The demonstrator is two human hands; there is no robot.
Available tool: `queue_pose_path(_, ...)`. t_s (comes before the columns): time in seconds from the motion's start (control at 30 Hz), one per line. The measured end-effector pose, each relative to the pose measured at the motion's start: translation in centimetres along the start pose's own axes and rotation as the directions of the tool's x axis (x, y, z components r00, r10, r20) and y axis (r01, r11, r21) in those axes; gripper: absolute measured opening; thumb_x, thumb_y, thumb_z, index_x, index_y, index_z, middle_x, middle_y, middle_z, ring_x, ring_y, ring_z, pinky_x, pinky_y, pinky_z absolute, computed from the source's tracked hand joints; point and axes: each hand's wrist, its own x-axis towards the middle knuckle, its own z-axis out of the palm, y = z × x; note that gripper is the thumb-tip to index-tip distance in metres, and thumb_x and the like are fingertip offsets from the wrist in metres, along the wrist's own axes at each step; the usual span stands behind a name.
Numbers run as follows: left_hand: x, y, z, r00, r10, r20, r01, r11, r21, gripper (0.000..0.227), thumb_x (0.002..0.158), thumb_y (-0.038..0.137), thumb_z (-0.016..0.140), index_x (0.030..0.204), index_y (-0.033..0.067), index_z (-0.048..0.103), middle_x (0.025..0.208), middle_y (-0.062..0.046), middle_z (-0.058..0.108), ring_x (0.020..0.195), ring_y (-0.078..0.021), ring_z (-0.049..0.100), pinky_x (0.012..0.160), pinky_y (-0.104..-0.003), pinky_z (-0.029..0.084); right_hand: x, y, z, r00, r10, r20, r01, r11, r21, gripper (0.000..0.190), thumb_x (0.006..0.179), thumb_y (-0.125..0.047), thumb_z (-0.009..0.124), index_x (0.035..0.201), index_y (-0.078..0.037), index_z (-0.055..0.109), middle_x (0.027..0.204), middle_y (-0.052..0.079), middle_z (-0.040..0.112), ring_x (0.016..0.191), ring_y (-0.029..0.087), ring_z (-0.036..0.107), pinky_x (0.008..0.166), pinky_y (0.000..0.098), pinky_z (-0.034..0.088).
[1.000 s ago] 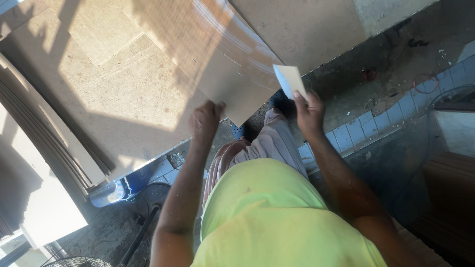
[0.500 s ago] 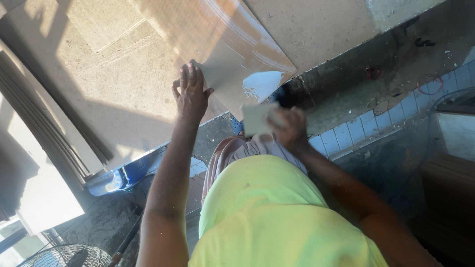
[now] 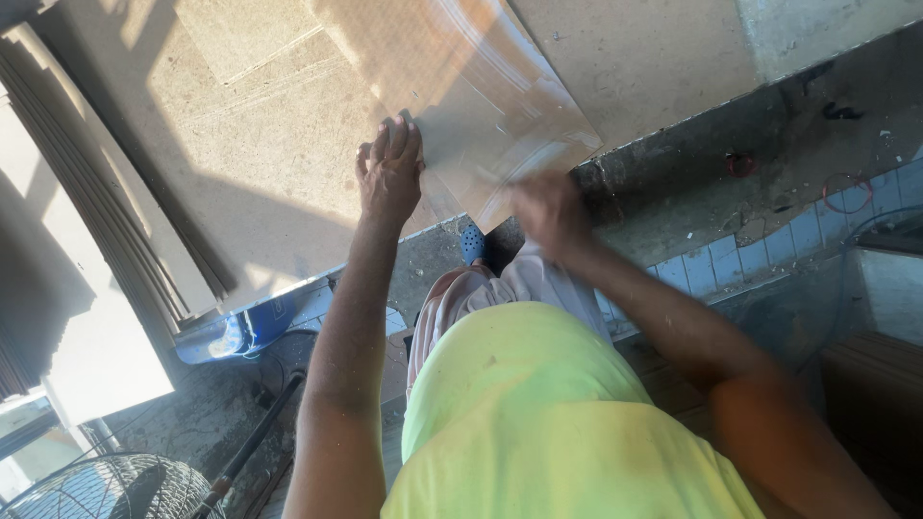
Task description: The person spreads a white adhesive on rectangular boards using a small block, then places a black decorative panel with gold patterns onto the adhesive. They press the panel down and repeat the process with additional boards and panels.
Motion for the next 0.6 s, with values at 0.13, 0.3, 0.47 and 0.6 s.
queue_pose_path(0.13, 0.2, -0.3, 0.6, 0.997, 0.03, -0.068, -0.028, 0.999, 0.026, 0.047, 0.107, 0.022, 0.058, 0.152, 0.0229, 0.047, 0.162, 0.003, 0.041, 0.151, -0.028, 0.034, 0.12, -0.065, 0.023, 5.3, 6.2, 0.1, 0.972, 0.116, -0.205, -0.169, 0.95, -0.264, 0.008, 0.099, -0.006, 0.068, 0.106, -0.001, 0.068, 0.088, 0.01, 0.068, 0.081, 0.028, 0.064, 0.081, 0.0488, 0.047)
queue_pose_path(0.3, 0.0, -0.2, 0.5, 1.0, -0.006, -0.027, 0.006, 1.0, 0.025, 0.049, 0.104, 0.015, 0.054, 0.152, 0.0259, 0.048, 0.162, 0.005, 0.043, 0.15, -0.0276, 0.035, 0.119, -0.065, 0.023, 0.4, 0.8, 3.7, 0.986, -0.164, 0.034, 0.166, 0.983, -0.079, 0.023, 0.092, 0.0, 0.061, 0.113, 0.0, 0.071, 0.102, 0.016, 0.074, 0.081, 0.028, 0.065, 0.083, 0.0473, 0.047)
queue_pose_path(0.47, 0.4, -0.1, 0.3, 0.999, -0.003, -0.041, 0.002, 1.0, -0.028, 0.048, 0.104, 0.017, 0.055, 0.151, 0.0243, 0.048, 0.161, 0.005, 0.045, 0.152, -0.0292, 0.034, 0.122, -0.065, 0.021, -7.3, -0.5, 1.7, 0.987, 0.079, 0.143, -0.11, 0.969, 0.22, 0.018, 0.096, -0.012, 0.066, 0.112, -0.007, 0.073, 0.098, 0.007, 0.075, 0.085, 0.021, 0.072, 0.091, 0.0484, 0.051)
queue_pose_path(0.6, -0.5, 2.5, 0.8, 0.993, 0.098, -0.062, -0.09, 0.989, 0.113, 0.05, 0.103, 0.018, 0.057, 0.152, 0.0164, 0.048, 0.159, -0.004, 0.047, 0.15, -0.0342, 0.03, 0.116, -0.072, 0.015, -10.6, 3.7, -0.3, 0.439, 0.874, 0.207, -0.619, 0.127, 0.775, 0.028, 0.107, -0.019, 0.066, 0.126, 0.001, 0.067, 0.115, 0.012, 0.071, 0.106, 0.023, 0.066, 0.098, 0.0459, 0.051)
